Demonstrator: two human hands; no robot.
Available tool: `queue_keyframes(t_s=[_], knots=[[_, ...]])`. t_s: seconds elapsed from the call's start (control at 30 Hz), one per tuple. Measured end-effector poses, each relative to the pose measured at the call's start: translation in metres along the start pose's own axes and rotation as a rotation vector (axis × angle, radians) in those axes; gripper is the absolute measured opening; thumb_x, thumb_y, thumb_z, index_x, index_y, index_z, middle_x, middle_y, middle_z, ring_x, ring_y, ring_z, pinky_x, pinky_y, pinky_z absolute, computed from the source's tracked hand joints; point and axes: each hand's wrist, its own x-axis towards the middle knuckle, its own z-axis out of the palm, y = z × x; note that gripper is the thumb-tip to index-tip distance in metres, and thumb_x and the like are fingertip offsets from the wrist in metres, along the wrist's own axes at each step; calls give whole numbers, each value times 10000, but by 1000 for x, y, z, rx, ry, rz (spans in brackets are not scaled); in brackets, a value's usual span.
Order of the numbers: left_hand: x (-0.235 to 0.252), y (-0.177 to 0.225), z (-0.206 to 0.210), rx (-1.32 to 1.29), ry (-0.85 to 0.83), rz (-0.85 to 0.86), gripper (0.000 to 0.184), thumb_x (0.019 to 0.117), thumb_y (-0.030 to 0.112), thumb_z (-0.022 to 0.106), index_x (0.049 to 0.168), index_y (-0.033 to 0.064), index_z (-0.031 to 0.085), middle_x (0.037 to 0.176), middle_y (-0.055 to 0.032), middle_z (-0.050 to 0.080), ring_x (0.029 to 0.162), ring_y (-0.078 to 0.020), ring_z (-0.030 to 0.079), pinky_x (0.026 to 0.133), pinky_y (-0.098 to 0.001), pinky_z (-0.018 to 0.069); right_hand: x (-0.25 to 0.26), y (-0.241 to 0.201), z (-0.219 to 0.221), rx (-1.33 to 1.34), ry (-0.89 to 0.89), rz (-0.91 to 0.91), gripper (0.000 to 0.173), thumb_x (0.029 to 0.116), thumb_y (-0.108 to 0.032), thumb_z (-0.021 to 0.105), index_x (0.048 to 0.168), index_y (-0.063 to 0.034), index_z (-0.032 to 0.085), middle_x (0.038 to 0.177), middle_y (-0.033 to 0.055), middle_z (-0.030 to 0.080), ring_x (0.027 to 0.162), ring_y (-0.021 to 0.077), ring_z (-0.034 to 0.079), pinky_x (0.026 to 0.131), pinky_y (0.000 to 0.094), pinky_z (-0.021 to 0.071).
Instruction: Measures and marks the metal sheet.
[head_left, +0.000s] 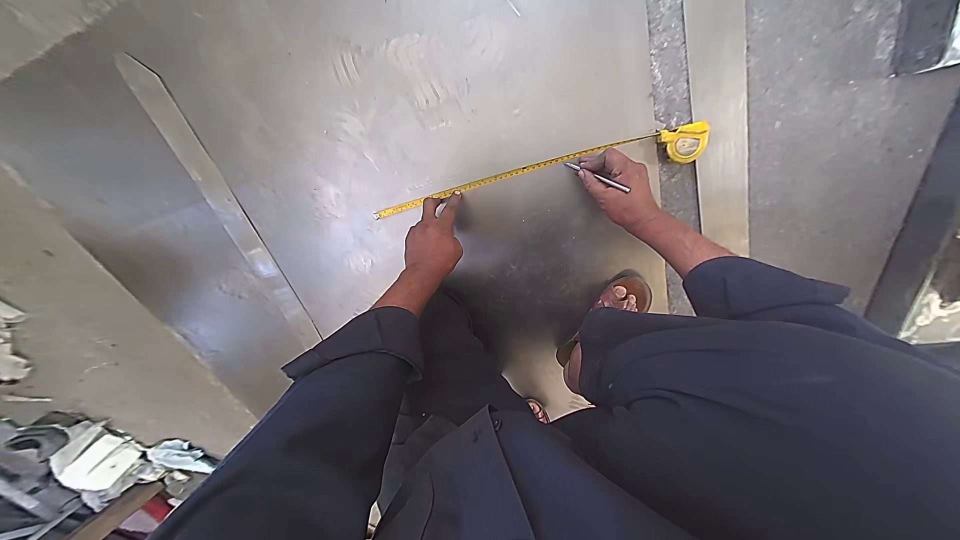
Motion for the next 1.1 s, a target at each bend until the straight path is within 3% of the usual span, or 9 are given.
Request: queue_keyframes(t_s=[0.47, 0.6, 0.67, 0.73, 0.77, 0.83, 0.9, 1.0, 1.1], knots=[[0, 0, -1, 3, -5, 0, 757, 895, -31, 568, 1580, 255, 424, 1545, -188, 432, 957, -443, 692, 755, -636, 576, -1, -2, 0, -37, -8, 1, 187, 1010, -197, 634, 1089, -38, 693, 1127, 84, 756, 1022, 80, 716, 919, 263, 564], [-1, 0, -2, 15, -11, 4, 756, 894, -29, 569, 1580, 251, 421, 1545, -186, 431, 959, -440, 692, 755, -631, 578, 2, -14, 1, -211, -4, 44, 230, 1010, -268, 607, 1000, -59, 700, 892, 72, 722, 775, 150, 673, 721, 353, 537], [0, 0, -3, 17, -8, 7, 758, 890, -33, 571, 1579, 246, 424, 1541, -185, 438, 944, -431, 699, 745, -628, 581, 7, -28, -5, -345, -111, 118, 260, 1014, -310, 581, 994, -79, 700, 860, 84, 719, 793, 234, 696, 720, 467, 542], [-2, 0, -1, 16, -10, 4, 760, 891, -30, 574, 1579, 254, 425, 1546, -181, 436, 946, -428, 700, 744, -628, 583, 15, -58, -20, -488, -393, 290, 241, 984, -299, 592, 959, -83, 696, 875, 121, 699, 853, 313, 694, 724, 570, 529], [-1, 0, -2, 10, -6, 2, 753, 895, -27, 574, 1578, 255, 426, 1545, -180, 435, 950, -431, 698, 748, -630, 583, 20, -71, -29, -532, -538, 373, 219, 963, -289, 615, 934, -91, 704, 877, 126, 696, 862, 324, 689, 720, 595, 522], [2, 0, -3, 4, -4, 10, 751, 892, -27, 578, 1574, 254, 433, 1547, -178, 434, 955, -438, 693, 754, -637, 578, 8, -76, -47, -486, -505, 358, 222, 986, -309, 593, 925, -124, 702, 864, 82, 712, 839, 272, 701, 730, 560, 536], [-1, -2, 0, -13, 1, 4, 753, 886, -28, 581, 1570, 254, 440, 1545, -177, 438, 961, -437, 692, 754, -638, 577, -2, -73, -63, -441, -243, 216, 265, 1053, -314, 525, 1033, -97, 676, 925, 94, 704, 880, 257, 699, 781, 522, 554], [-1, -3, 3, -29, 28, 8, 697, 910, -3, 577, 1553, 243, 469, 1528, -179, 462, 967, -433, 698, 764, -623, 584, 8, -49, -85, -700, -32, 106, 404, 1089, -381, 422, 1261, -108, 666, 1227, 158, 678, 1203, 350, 621, 976, 554, 480], [7, -3, -1, -46, 54, 15, 598, 947, 30, 562, 1510, 226, 524, 1478, -186, 507, 989, -433, 697, 782, -628, 582, 17, -2, -99, -832, -34, 105, 438, 1027, -436, 575, 1298, -98, 639, 1377, 192, 610, 1330, 426, 531, 1024, 629, 438]])
